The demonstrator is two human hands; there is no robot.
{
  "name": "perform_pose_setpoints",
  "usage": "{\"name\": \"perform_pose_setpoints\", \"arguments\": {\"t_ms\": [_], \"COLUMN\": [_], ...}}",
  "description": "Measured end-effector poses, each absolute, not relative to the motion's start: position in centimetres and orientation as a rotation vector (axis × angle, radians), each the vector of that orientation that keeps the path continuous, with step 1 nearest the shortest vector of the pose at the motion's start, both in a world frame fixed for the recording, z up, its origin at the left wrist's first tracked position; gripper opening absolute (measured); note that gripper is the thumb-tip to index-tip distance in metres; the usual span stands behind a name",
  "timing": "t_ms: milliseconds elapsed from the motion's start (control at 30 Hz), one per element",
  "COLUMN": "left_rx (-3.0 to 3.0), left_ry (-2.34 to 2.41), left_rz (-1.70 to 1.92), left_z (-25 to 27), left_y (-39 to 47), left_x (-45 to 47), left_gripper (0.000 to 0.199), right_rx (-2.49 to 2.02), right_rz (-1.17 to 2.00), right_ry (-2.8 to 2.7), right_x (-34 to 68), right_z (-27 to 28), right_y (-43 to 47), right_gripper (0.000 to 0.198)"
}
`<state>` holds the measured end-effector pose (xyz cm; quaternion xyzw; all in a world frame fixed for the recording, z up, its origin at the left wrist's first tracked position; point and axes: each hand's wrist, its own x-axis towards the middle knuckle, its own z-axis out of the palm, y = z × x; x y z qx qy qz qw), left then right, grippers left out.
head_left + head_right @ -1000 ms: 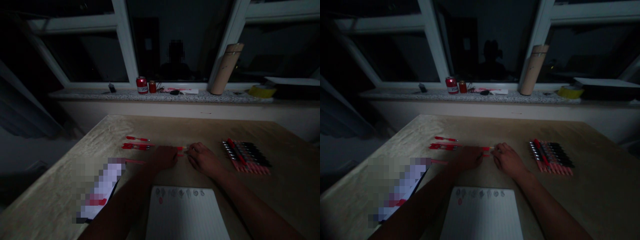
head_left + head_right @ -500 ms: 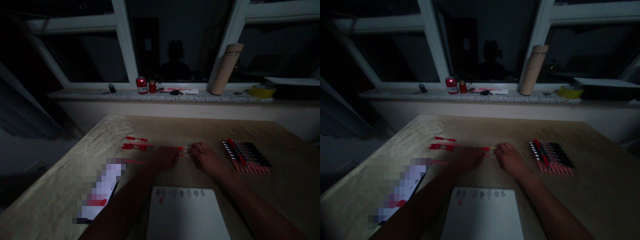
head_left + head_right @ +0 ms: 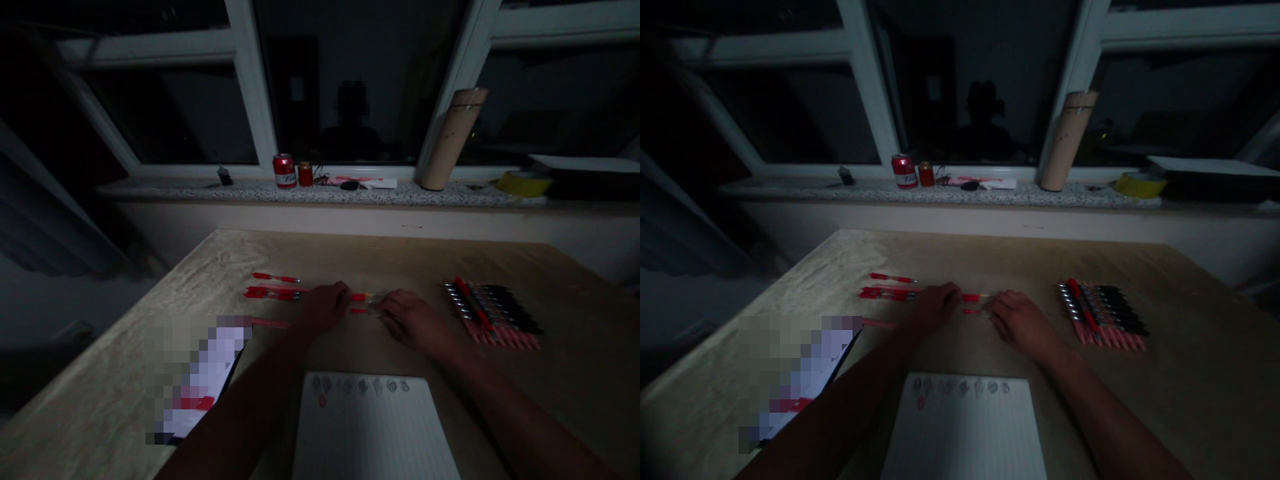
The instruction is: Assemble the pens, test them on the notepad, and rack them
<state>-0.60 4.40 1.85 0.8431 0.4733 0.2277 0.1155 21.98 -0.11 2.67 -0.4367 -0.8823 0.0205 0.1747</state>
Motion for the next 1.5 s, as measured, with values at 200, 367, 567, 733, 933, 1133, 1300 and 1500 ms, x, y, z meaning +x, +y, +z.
{"name": "perform_pose_setpoints", "arguments": {"t_ms": [200,367,567,733,933,1133,1300,1500], "left_rx": [2.109,1.907,1.499,1.116,1.036,1.115,1.132,1.102], "left_ry": [1.382,1.3,1.17,1.131,1.096,1.164,1.166,1.126], "left_rz": [0.998,1.125,1.258,1.37,1.363,1.356,1.357,1.346], "left_z": [0.7,0.6,0.3,0.6,0.4,0.7,0.7,0.5], "left_y": [5.1,5.1,5.6,6.3,6.7,6.4,6.4,6.5], "left_x": [-0.6,-0.4,-0.2,-0.3,-0.5,-0.3,-0.3,-0.4], "left_gripper": [0.031,0.028,0.032,0.027,0.025,0.025,0.025,0.025], "right_rx": [-1.085,-1.029,-1.315,-1.14,-1.014,-1.015,-1.017,-0.995], "right_rz": [0.184,0.306,0.658,1.02,1.113,1.103,1.088,1.113], "right_ry": [-2.53,-2.374,-1.428,-0.653,-0.507,-0.555,-0.544,-0.539], "right_x": [20.3,20.8,22.2,23.2,23.4,23.5,23.4,23.4], "right_z": [1.3,1.4,1.2,0.2,0.1,-0.3,-0.1,-0.1], "right_y": [-0.1,0.2,1.1,2.3,2.6,2.6,2.5,2.6], "right_gripper": [0.028,0.029,0.026,0.029,0.024,0.025,0.025,0.025]}}
